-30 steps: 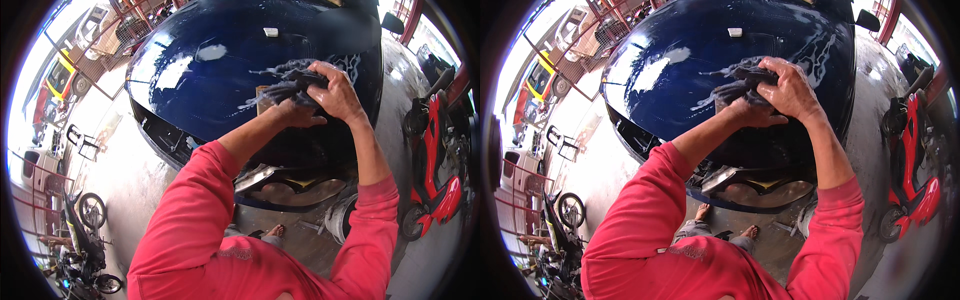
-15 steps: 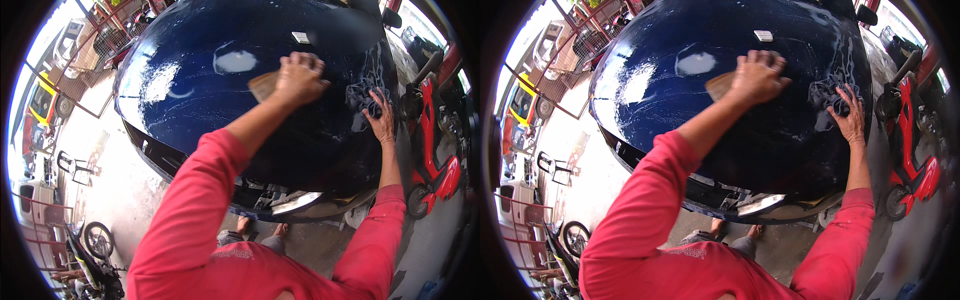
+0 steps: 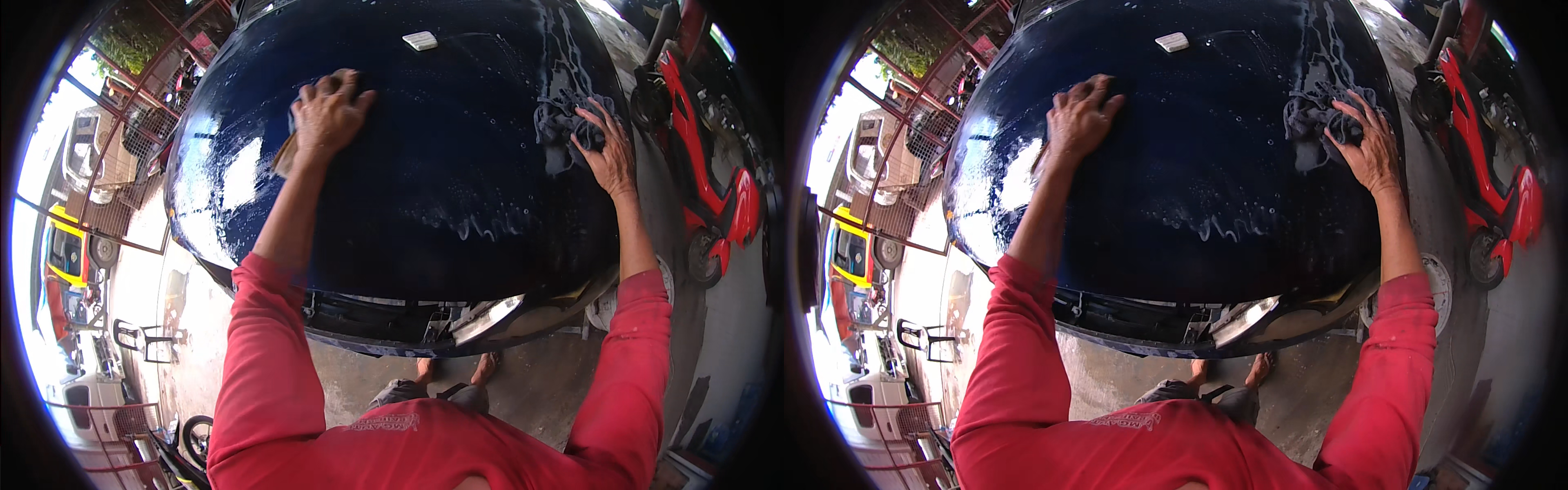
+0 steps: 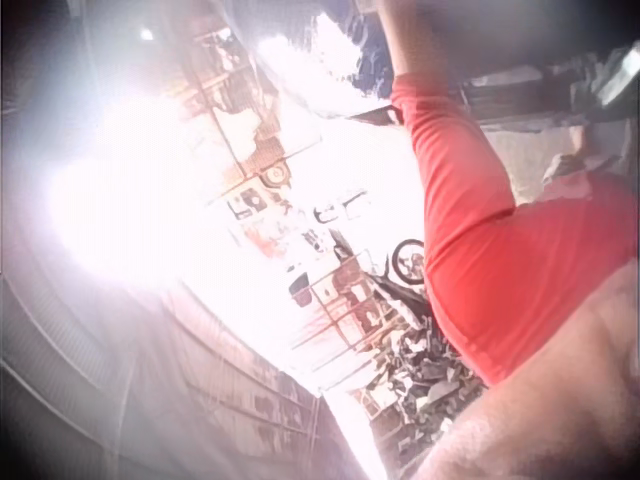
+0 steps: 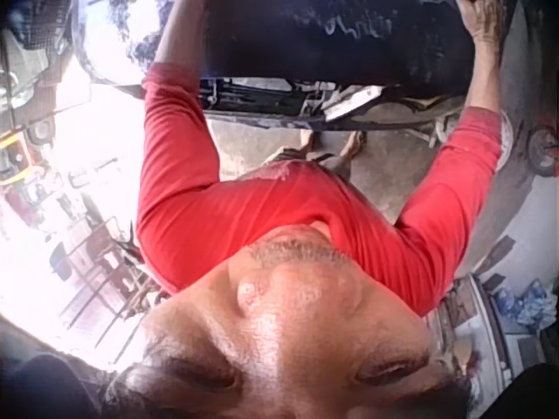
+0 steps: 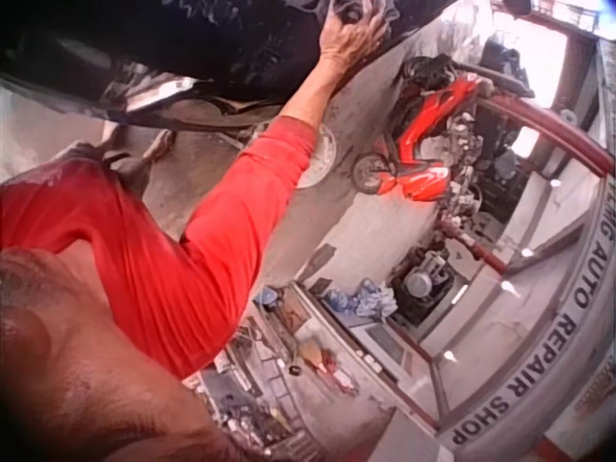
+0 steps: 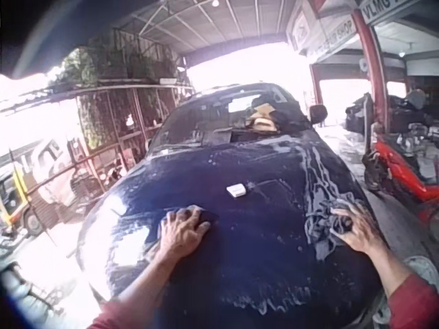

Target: The person scrubs the hood of a dark blue car with a sponge and wipes it with a cloth. They repeatedly dip the sponge into a bucket of water and continue cleaning the surface.

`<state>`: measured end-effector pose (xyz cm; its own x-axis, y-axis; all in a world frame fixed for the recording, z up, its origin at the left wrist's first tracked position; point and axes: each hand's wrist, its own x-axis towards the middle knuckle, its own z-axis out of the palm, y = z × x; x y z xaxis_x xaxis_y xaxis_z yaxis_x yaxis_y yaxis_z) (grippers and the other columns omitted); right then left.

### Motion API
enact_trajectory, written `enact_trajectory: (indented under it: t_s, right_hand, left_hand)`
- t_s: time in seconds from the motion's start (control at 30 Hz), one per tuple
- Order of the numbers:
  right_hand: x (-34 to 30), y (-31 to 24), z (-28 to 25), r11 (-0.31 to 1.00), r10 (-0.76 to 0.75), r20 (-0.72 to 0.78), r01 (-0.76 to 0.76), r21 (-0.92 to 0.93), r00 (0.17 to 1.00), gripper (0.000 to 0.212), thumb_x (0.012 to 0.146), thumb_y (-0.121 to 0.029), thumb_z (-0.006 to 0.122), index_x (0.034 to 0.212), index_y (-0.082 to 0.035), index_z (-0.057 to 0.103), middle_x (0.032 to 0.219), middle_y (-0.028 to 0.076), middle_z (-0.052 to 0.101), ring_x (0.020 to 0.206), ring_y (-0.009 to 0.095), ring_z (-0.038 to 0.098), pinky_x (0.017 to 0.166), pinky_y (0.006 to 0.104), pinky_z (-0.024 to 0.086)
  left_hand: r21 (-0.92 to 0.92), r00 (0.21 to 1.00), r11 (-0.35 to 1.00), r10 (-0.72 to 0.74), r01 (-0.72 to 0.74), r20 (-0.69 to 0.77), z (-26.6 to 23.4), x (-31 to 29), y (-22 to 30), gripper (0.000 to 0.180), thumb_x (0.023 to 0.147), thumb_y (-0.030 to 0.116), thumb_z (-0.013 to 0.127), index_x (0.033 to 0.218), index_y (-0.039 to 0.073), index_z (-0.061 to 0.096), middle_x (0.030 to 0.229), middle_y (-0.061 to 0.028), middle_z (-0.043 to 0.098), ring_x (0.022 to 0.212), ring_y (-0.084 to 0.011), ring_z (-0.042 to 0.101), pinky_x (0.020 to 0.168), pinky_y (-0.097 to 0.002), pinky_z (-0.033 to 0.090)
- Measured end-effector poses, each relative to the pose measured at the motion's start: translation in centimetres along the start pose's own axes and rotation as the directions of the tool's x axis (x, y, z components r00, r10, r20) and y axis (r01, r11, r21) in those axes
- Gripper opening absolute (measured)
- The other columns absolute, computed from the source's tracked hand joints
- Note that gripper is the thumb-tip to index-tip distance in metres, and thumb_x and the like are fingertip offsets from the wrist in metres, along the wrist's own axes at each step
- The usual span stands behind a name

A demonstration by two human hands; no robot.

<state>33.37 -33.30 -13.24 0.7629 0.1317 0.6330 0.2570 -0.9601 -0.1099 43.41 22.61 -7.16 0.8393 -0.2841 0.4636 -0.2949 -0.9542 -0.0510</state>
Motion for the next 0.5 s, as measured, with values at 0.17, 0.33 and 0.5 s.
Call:
enact_trajectory:
  t_s: [0.17,0.33,0.5]
  right_hand:
    - [-0.8,0.0,0.2,0.993,0.092,-0.003,-0.092,-0.071,0.996,0.053,0.102,-0.035,0.076,0.153,-0.036,0.062,0.170,-0.004,0.053,0.150,0.033,0.057,0.124,0.0503,0.048]
    - [-2.0,-0.4,1.4,0.986,0.165,-0.079,-0.167,-0.007,0.983,0.051,0.100,-0.033,0.076,0.150,-0.036,0.066,0.169,-0.007,0.055,0.150,0.031,0.058,0.126,0.0501,0.048]
    - [-1.7,0.1,2.5,0.987,0.120,-0.180,-0.098,0.125,0.976,0.050,0.095,-0.030,0.081,0.144,-0.029,0.072,0.162,-0.004,0.062,0.148,0.029,0.059,0.127,0.0527,0.045]
  left_hand:
    - [-0.176,0.922,0.905,0.374,-0.387,-0.103,-1.6,-1.6,16.0,0.065,0.102,0.062,0.071,0.157,0.027,0.067,0.158,-0.0175,0.062,0.142,-0.0413,0.055,0.114,-0.0571,0.045]
    - [-0.259,0.832,0.799,0.554,-0.543,-0.036,-10.7,-19.2,17.6,0.078,0.087,0.051,0.091,0.158,0.028,0.067,0.169,-0.0147,0.051,0.141,-0.0398,0.054,0.116,-0.0558,0.044]
    - [-0.172,0.862,0.854,0.504,-0.491,0.044,-5.9,-5.2,23.1,0.073,0.095,0.061,0.080,0.159,0.028,0.067,0.164,-0.0132,0.058,0.140,-0.0394,0.056,0.115,-0.0564,0.045]
